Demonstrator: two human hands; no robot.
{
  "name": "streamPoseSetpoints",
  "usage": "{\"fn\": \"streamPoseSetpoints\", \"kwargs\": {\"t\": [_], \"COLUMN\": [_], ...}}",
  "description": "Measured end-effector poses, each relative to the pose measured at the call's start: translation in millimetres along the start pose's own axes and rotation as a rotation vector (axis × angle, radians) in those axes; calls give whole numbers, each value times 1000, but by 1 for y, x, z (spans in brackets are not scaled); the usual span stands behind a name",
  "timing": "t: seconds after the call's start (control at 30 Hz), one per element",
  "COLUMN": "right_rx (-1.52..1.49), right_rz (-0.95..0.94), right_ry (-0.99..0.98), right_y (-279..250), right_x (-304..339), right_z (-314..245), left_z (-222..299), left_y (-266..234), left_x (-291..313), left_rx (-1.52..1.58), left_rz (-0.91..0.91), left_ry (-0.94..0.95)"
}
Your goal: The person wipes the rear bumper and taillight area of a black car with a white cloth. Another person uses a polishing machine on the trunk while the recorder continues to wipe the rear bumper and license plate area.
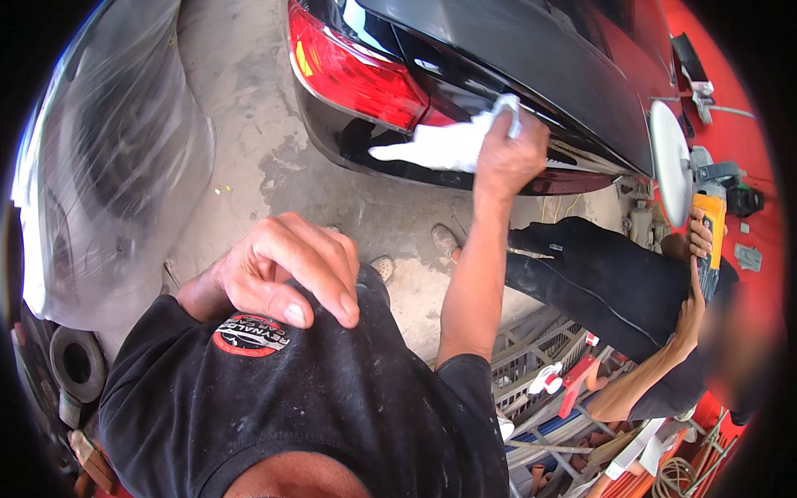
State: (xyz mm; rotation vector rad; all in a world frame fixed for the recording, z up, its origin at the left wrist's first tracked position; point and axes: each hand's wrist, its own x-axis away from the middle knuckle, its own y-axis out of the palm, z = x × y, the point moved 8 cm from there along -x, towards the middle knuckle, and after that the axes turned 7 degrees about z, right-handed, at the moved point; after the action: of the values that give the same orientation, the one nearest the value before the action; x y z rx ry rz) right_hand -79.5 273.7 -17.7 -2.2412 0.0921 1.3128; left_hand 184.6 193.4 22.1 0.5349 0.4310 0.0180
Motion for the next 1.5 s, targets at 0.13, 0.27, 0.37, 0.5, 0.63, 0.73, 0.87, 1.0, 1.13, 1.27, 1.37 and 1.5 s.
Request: {"fn": "streamPoseSetpoints", "kwargs": {"t": [0.13, 0.27, 0.37, 0.5, 0.63, 0.73, 0.87, 1.0, 1.13, 1.27, 1.37, 1.5], "right_rx": [17, -105, -257, -443, -1066, -1314, -1379, -1389, -1053, -972, -927, -871], "right_rz": [38, -57, -108, -359, -553, -585, -638, -697, -678, -689, -694, -699], "right_ry": [-70, -101, -40, 331, 939, 1262, 1396, 1282, 1209, 1226, 1245, 1280], "right_y": [2, 27, -1, -30, -25, -25, -27, -34, -52, -65, -77, -89], "right_x": [11, 16, 22, 64, 122, 148, 165, 166, 165, 184, 206, 232], "right_z": [-11, -56, -42, -14, -13, -13, -12, -11, 27, 66, 88, 109], "left_z": [-9, -29, -48, -73, -138, -178, -191, -194, -144, -82, -59, -96], "left_y": [-11, -11, -26, -43, -48, -32, -17, -22, -47, -113, -115, -82], "left_x": [17, 10, 1, 1, 8, 14, 19, 23, 2, -31, -70, -110], "left_rx": [-21, -128, -454, -999, -873, -246, 94, 52, 14, -508, -1004, -1264], "left_rz": [138, 267, 457, 754, 908, 903, 996, 1132, 1262, 1556, 1609, 1480], "left_ry": [-25, -185, -109, 116, 86, -36, 79, 159, 292, 564, 687, 491]}}
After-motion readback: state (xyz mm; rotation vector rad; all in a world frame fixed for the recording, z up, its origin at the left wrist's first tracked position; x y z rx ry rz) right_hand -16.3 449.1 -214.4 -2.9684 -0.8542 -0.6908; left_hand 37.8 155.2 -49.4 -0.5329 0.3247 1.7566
